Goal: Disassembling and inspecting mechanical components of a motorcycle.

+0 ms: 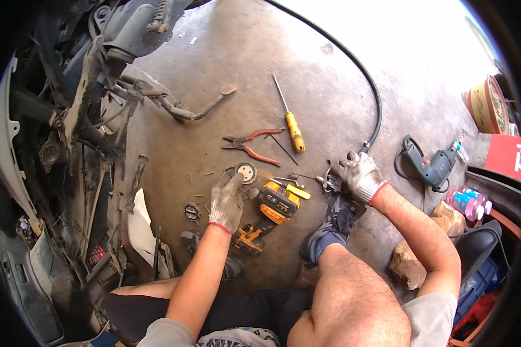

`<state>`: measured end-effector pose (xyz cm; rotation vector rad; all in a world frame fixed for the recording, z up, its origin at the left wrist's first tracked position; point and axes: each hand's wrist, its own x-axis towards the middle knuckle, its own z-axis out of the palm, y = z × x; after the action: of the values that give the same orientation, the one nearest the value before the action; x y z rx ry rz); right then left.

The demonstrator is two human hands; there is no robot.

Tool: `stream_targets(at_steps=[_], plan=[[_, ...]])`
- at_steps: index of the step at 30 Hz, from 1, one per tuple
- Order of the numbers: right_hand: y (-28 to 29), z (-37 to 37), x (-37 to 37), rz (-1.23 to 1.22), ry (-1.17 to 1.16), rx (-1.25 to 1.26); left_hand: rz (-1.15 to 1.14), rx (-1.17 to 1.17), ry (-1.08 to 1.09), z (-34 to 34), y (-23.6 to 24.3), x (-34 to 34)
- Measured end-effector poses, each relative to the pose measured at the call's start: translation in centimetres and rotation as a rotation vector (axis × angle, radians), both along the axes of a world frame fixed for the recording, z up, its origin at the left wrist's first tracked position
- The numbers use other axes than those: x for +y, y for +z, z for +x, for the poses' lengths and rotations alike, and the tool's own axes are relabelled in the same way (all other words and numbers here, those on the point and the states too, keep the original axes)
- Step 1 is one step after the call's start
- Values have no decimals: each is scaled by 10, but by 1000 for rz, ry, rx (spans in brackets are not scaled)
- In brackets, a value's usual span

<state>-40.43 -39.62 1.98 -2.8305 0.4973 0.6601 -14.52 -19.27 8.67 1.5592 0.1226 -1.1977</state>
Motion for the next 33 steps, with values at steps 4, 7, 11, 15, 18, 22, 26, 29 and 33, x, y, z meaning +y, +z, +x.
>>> stream_targets(at_steps=[4, 7, 11, 15, 18, 22, 26, 29, 33], plan=[[8, 8, -4, -1, 22, -28, 2, 6, 71, 6, -2, -2], [13, 11, -1, -44, 105, 1, -2, 4, 103, 12, -1, -10], [3, 16, 0, -38, 126, 79, -20, -5, 114, 19, -7, -21], [37, 29, -19, -29, 119, 165, -38, -4, 145, 30, -15, -32], [71, 51, -28, 6, -6, 105, -46, -29, 168, 40, -20, -36], [99, 93, -21, 167, -196, -67, -66, -95, 202, 44, -32, -46], [108, 131, 0, 249, -215, -74, -71, -126, 191, 40, -32, -66], [124, 143, 7, 264, -194, -101, -73, -156, 205, 44, -29, -69], [122, 142, -1, 277, -321, 14, -87, -186, 193, 49, -25, -70]])
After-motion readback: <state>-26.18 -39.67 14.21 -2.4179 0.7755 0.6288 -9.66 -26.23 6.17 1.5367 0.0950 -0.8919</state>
